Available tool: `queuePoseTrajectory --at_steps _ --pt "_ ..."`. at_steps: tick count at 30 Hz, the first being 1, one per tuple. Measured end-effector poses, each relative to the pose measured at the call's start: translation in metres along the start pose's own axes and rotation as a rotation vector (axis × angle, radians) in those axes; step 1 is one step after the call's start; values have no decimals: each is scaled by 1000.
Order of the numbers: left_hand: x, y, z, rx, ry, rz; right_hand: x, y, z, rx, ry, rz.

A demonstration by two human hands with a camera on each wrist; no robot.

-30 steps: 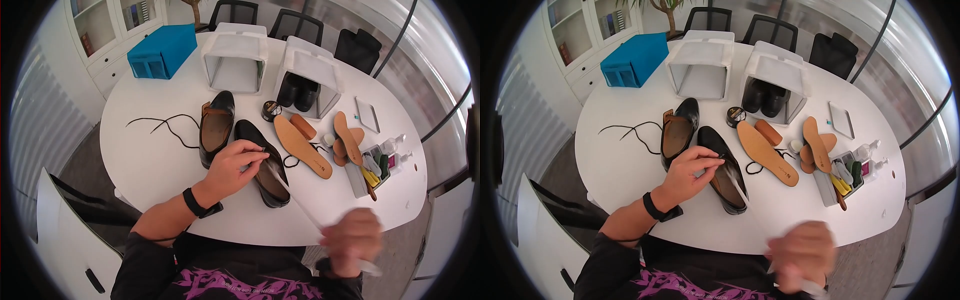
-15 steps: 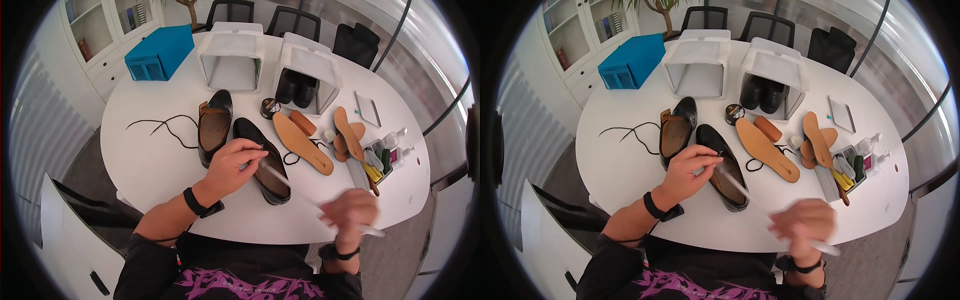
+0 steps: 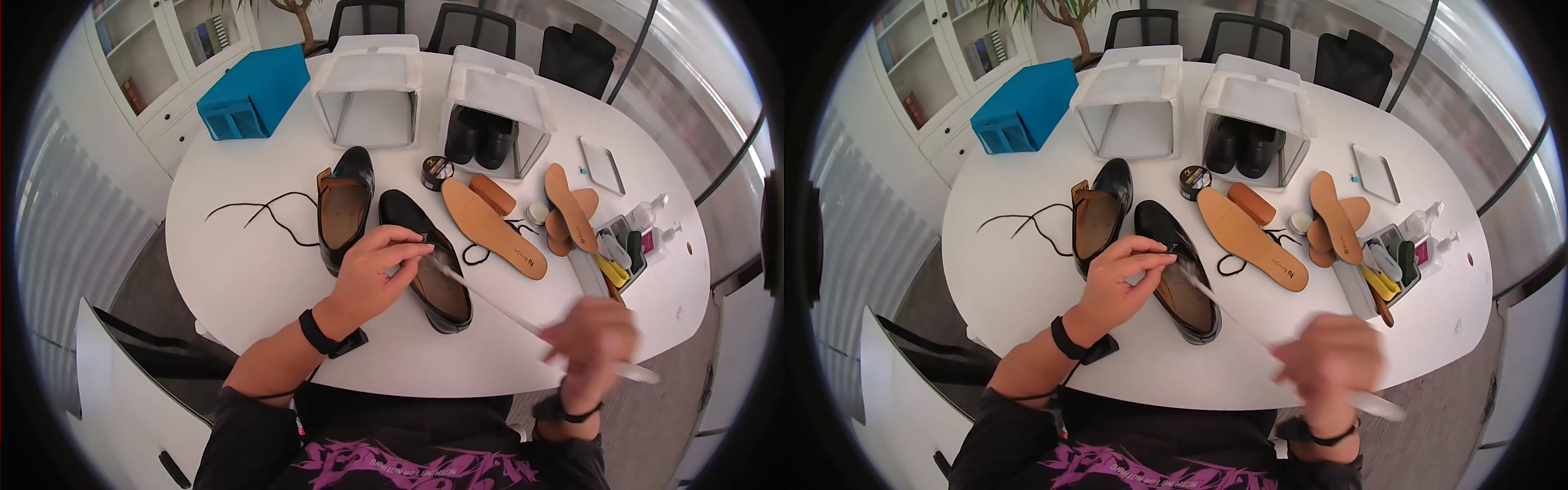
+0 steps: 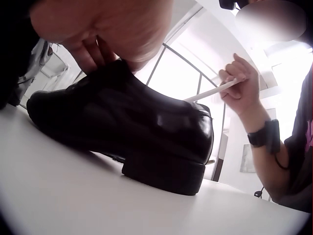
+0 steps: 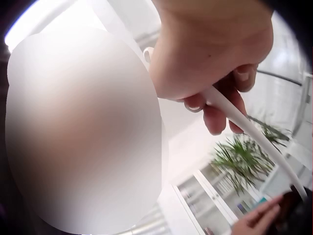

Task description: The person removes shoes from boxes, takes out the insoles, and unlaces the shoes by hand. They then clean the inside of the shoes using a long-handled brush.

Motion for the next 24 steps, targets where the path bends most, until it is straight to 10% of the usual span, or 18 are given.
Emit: queuePoseTrajectory --at_steps 2,15,20,24 --pt "-2 1 0 -13 10 -7 -45 -1 30 -81 20 -292" --pt "1 2 0 12 3 -7 12 -9 4 -266 -101 64" --pt "0 1 0 -25 -11 13 -67 4 42 -205 23 -228" --pt "3 2 -2 -32 22 34 -14 -11 -15 -239 94 -261"
Point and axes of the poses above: each hand's wrist, its own y-axis away from the middle knuckle, its own x-axis out of the back of the hand, z = x × y, the point moved 8 cm from there along -y, towards the middle knuckle, and after that the axes turned 3 degrees about y, right-handed, at the moved point
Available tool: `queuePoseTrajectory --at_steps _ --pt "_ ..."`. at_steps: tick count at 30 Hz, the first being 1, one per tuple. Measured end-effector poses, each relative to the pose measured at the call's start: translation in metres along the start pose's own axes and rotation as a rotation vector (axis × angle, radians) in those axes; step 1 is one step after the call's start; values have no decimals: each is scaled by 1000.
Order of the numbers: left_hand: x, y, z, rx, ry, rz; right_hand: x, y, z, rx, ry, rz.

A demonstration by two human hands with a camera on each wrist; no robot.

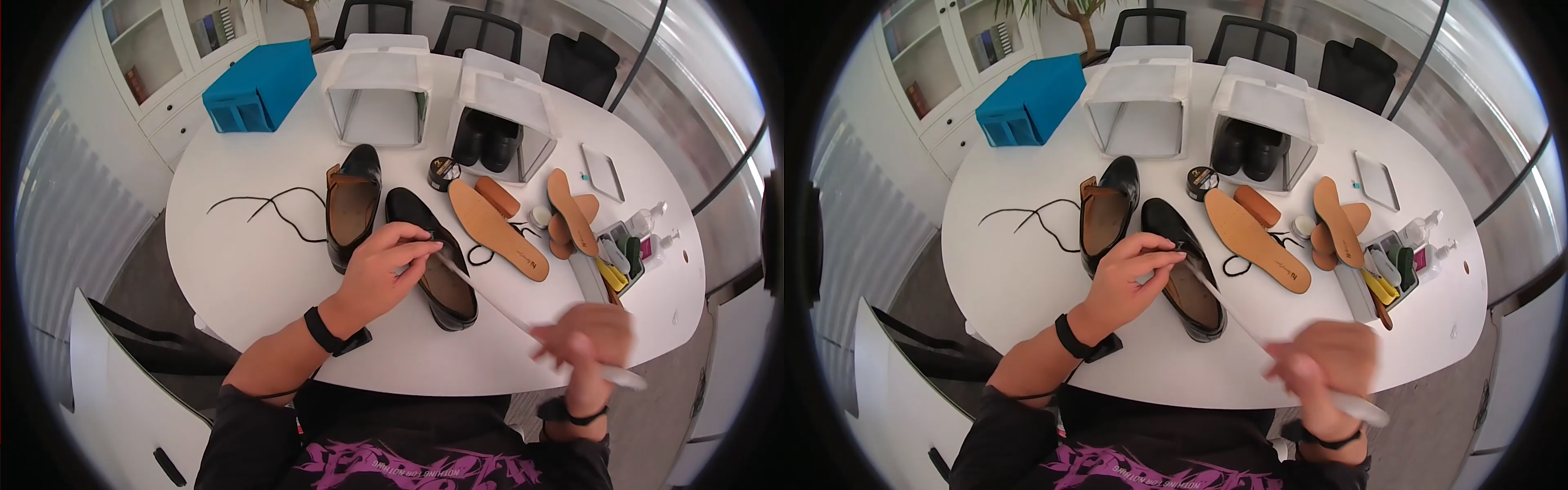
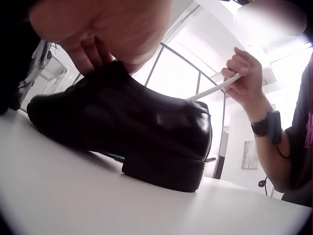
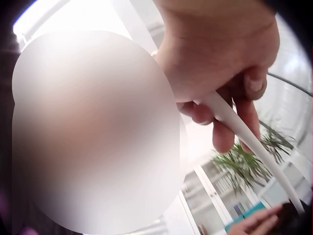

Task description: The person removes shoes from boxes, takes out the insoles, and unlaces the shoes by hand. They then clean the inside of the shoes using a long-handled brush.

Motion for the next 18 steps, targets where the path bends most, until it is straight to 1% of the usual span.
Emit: queuePoseTrajectory --at_steps 1,3,5,7,9,10,12,13,15,16,17,18 --pt "0 0 1 1 -23 -13 18 4 -12 49 -54 75" --pt "-2 0 1 -1 -41 -28 40 4 -28 140 -224 17" --pt "-3 0 1 -16 -27 -31 34 5 -28 172 -215 -5" --pt "-4 1 -2 -4 -16 -47 11 3 -5 -51 -86 111" --pt "-5 1 0 8 -2 -70 -34 -17 18 -60 85 -48" --pt "-4 1 1 22 -7 -62 -41 -13 30 -63 85 -40" --pt "-3 -2 1 30 -10 -58 -43 -8 50 -106 -89 54" --pt "-3 -3 2 23 -2 -60 -42 -7 50 -108 -88 50" --pt "-2 1 1 30 7 -57 -17 6 44 10 -272 290" --pt "-3 1 0 27 19 -55 -8 18 49 -14 -342 233" --pt "-4 0 0 21 31 -53 -7 24 40 -13 -339 231" --pt "-3 0 0 20 33 -50 -4 28 34 -74 -309 265"
Point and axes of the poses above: each hand's wrist, its own y-axis away from the middle knuckle, its own x-axis out of the back of the hand, z = x × y, the point moved 8 cm from there along -y, towards the middle knuckle, and after that the axes turned 3 degrees about y, right-handed, at the moved point
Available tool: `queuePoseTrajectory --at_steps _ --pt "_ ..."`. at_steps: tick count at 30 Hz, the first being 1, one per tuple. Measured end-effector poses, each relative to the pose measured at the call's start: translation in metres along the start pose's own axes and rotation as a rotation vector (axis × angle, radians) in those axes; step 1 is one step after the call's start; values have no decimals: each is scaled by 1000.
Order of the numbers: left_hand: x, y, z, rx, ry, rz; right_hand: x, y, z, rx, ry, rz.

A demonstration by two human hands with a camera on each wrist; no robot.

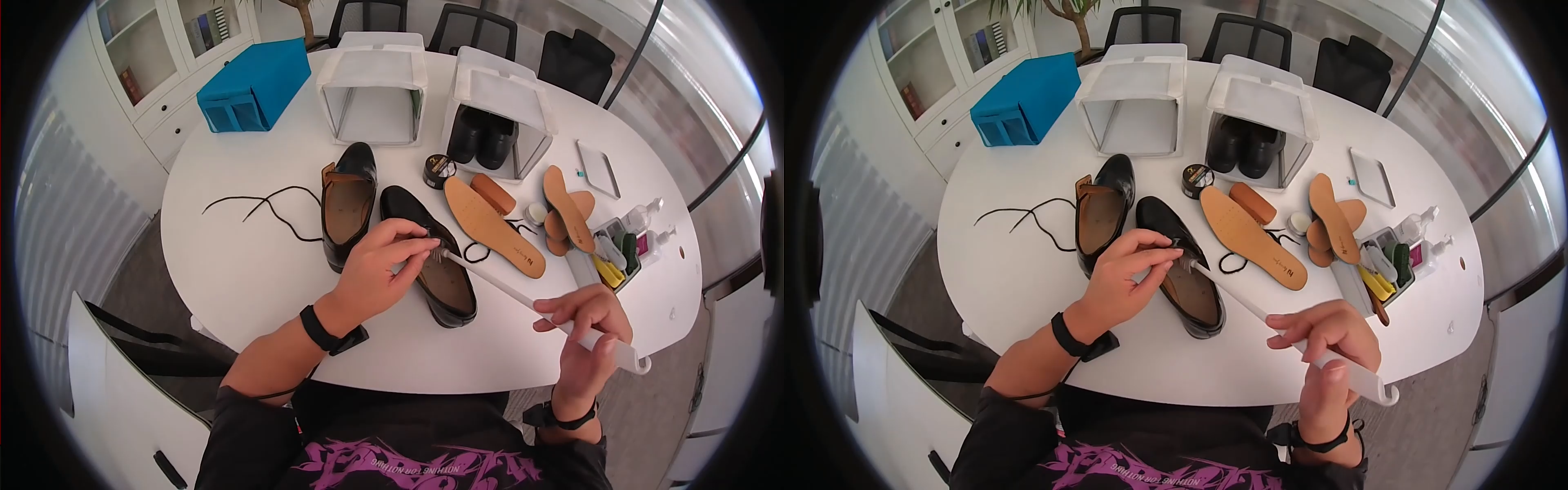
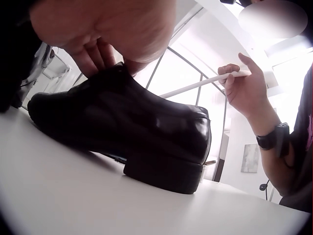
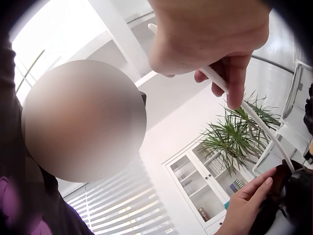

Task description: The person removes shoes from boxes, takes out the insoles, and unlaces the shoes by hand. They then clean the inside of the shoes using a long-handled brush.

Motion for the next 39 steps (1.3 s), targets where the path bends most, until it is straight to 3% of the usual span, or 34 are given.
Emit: queuePoseTrajectory --at_steps 5,6,7,9,10,11,14,20,22,25,29,32,33,35,39 --pt "1 0 1 -9 9 -11 -1 20 -11 -74 30 26" --pt "1 0 0 -7 9 -11 0 16 -18 60 106 -93" --pt "1 0 0 -10 13 -10 7 11 -19 59 105 -93" --pt "1 0 0 -14 17 -9 -1 12 -48 448 353 -225" --pt "1 1 -1 -10 18 -4 0 15 -51 454 360 -109" --pt "1 0 -1 -5 18 0 2 19 -50 455 360 -107" --pt "1 0 -1 8 7 -7 0 28 -39 412 117 -311" --pt "-2 -1 4 1 -35 -24 -58 29 54 191 52 -196" --pt "-3 -1 2 -5 -35 -20 -59 28 72 120 -97 -128" --pt "-2 -3 2 9 -27 -27 -22 24 44 19 -171 -117" --pt "-2 -2 2 19 -7 -41 44 17 -9 57 -278 -149" --pt "-5 -3 1 0 -3 -44 52 5 -16 8 -374 -177" --pt "-5 -2 1 -4 -5 -48 46 1 -13 11 -375 -172" --pt "-7 -2 0 22 -37 -58 12 -7 10 -54 -101 -221" --pt "-7 -1 1 -20 -56 -50 -44 -7 62 -69 -90 -270"
Point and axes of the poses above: each hand's wrist, its own y-axis away from the middle knuckle, its own x-axis out of the back of the hand, z = x × y, the point moved 8 cm from there along -y, towards the middle knuckle, and after that the axes turned 3 degrees about y, right-handed, at the moved point
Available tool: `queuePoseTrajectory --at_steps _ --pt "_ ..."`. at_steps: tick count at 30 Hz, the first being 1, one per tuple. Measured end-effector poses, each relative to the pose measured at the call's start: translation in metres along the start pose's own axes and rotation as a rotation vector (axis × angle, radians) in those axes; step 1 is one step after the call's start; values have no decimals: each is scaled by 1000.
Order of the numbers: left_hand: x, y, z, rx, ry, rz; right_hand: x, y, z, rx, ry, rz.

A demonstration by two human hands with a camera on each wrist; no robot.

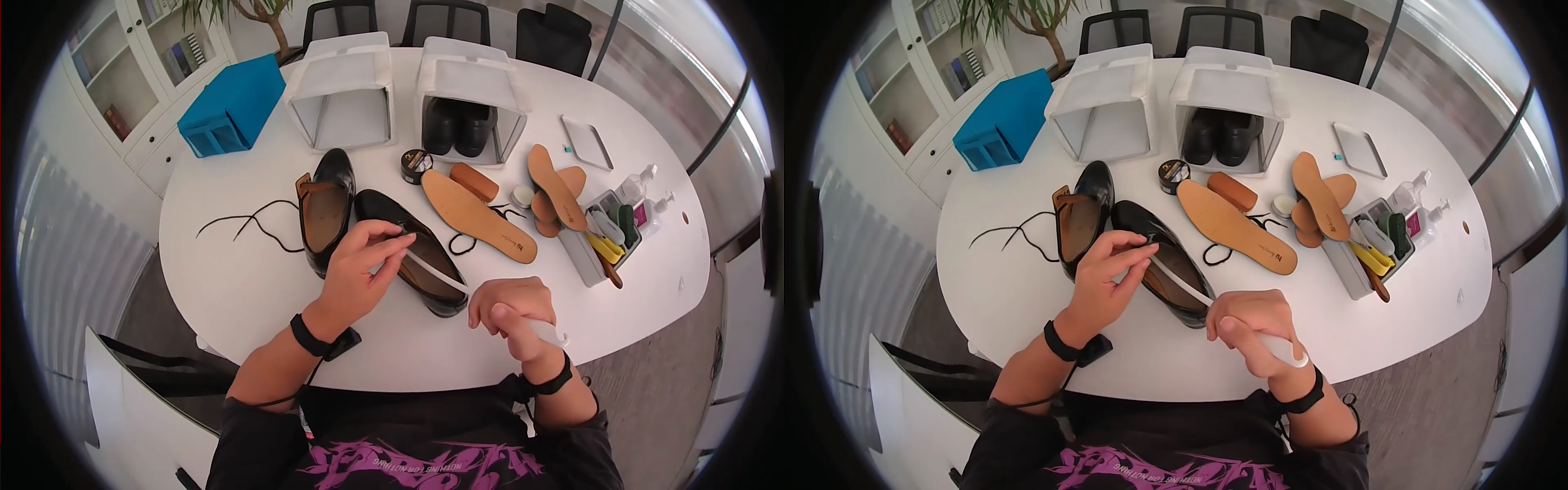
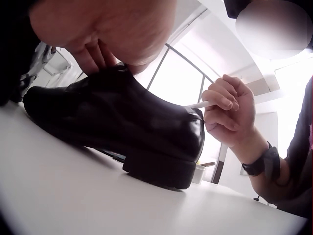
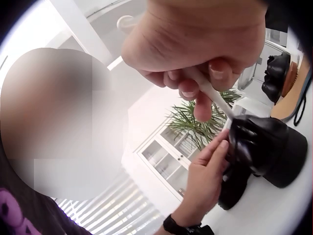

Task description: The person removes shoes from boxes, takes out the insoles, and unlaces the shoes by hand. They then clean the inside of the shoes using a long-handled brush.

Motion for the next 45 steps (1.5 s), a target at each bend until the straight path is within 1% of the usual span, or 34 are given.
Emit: queuePoseTrajectory --at_steps 1,2,3,4,6,7,8,10,12,14,15,16,18,19,21,22,23,24,25,26,28,30,32,34,36,37,39,40,41,42,43,44,45 --pt "2 0 0 14 1 8 -2 0 1 35 -57 10" --pt "4 -1 -1 29 1 20 5 -1 -12 0 -27 -38" --pt "4 -1 -1 33 1 21 18 0 -35 -38 1 -90" --pt "4 0 -1 31 12 16 31 5 -53 -54 16 -60" --pt "4 1 -3 36 26 13 52 12 -93 -11 -8 44" --pt "3 0 -3 31 26 7 61 18 -105 -7 -112 104" --pt "3 0 -2 24 26 2 67 17 -119 -36 -175 23" --pt "1 1 -3 24 16 3 65 16 -120 -64 -199 86" --pt "1 2 -1 16 4 1 43 -2 -109 -16 106 68" --pt "0 2 -2 48 -3 -14 14 -13 -71 -19 203 -163" --pt "-1 1 -1 41 -4 -14 -6 -23 -64 34 230 -219" --pt "0 0 0 43 -6 -7 -22 -25 -51 133 206 -189" --pt "2 0 0 47 -6 1 -34 -24 -38 103 183 -142" --pt "3 0 0 37 -8 7 -28 -23 -47 103 184 -147" --pt "6 2 -3 42 -9 24 -5 -16 -81 33 285 -240" --pt "5 3 -2 23 -15 24 13 -6 -95 -16 223 -166" --pt "5 3 -2 1 -20 25 29 -2 -119 -13 150 -83" --pt "6 3 -1 7 -16 29 41 -1 -137 -18 29 -61" --pt "5 3 -1 31 9 13 54 0 -147 -41 -92 -135" --pt "4 3 -2 51 33 -2 60 -1 -143 -42 -89 -137" --pt "1 4 -4 49 43 4 80 -6 -119 -42 -252 58" --pt "-1 5 -3 44 49 12 88 -18 -65 -133 -329 140" --pt "-2 7 -3 70 99 8 64 -20 -16 -41 -385 181" --pt "-3 7 -3 51 76 8 20 -27 3 41 -292 -88" --pt "-4 6 -2 33 59 -1 -6 -17 -4 48 -80 -51" --pt "-2 4 -1 31 33 10 -10 -13 -13 17 14 -103" --pt "0 3 -1 34 9 20 0 -8 -58 3 165 -143" --pt "1 3 -1 38 25 21 16 2 -70 -38 145 -129" --pt "2 4 -2 43 39 22 27 10 -92 -57 139 -40" --pt "2 5 -3 48 38 22 36 10 -118 -21 71 -17" --pt "1 5 -3 43 38 20 43 13 -129 -26 -90 -122" --pt "1 4 -3 35 38 18 44 14 -128 -24 -90 -120" --pt "0 3 -3 32 38 16 43 14 -126 -24 -30 -110"
Point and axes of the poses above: each hand's wrist, its own y-axis away from the middle knuckle, its own x-axis out of the back of the hand, z = x × y, the point moved 8 cm from there along -y, towards the middle knuckle, and after that the axes turned 3 degrees about y, right-handed, at the moved point
